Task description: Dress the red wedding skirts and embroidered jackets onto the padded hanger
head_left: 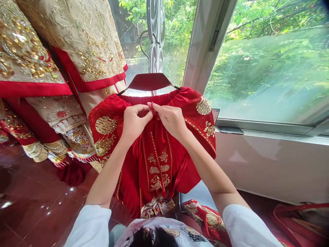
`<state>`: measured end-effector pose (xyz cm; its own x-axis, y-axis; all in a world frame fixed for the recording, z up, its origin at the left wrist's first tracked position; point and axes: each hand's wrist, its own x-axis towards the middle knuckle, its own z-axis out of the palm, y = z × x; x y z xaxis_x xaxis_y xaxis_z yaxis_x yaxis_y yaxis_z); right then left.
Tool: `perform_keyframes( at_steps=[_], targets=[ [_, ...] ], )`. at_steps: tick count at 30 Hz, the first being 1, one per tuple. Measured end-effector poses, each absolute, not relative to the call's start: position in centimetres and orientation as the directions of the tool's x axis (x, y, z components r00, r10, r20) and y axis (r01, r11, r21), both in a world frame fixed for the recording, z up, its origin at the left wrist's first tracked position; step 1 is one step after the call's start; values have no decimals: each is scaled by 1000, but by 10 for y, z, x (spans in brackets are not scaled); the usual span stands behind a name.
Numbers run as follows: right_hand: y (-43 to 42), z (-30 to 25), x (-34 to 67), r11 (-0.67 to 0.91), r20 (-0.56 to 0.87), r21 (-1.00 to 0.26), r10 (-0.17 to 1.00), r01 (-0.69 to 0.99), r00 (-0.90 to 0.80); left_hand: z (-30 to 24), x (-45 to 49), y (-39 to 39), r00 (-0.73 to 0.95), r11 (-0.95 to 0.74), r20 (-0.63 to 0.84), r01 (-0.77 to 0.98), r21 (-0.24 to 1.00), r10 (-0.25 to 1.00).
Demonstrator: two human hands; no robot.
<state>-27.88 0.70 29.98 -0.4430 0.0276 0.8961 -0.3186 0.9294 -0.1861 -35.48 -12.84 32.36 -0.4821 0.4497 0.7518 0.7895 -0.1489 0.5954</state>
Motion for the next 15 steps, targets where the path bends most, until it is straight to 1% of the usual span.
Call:
perform_keyframes(
  at_steps=[2,4,7,9,12,15],
  targets=[
    [7,300,-279,908,901,-213,39,-362,-433,322,-354,-128,-488,-128,747,793,595,450],
    [8,301,-279,879,903,-242,50,-410,-426,320,-354,-128,-469,-108,757,815,570,456],
    [7,305,-278,840,902,-271,50,-470,-429,318,-354,-126,-400,-82,802,873,481,444],
    [6,307,-277,841,905,-260,41,-474,-424,316,-354,-125,-373,-40,823,902,429,428],
    [8,309,-274,895,914,-226,59,-383,-401,315,-353,-129,-364,79,839,928,364,405],
    [14,307,-268,952,913,-236,150,-193,-379,313,-352,-140,-329,301,880,926,228,343]
  ],
)
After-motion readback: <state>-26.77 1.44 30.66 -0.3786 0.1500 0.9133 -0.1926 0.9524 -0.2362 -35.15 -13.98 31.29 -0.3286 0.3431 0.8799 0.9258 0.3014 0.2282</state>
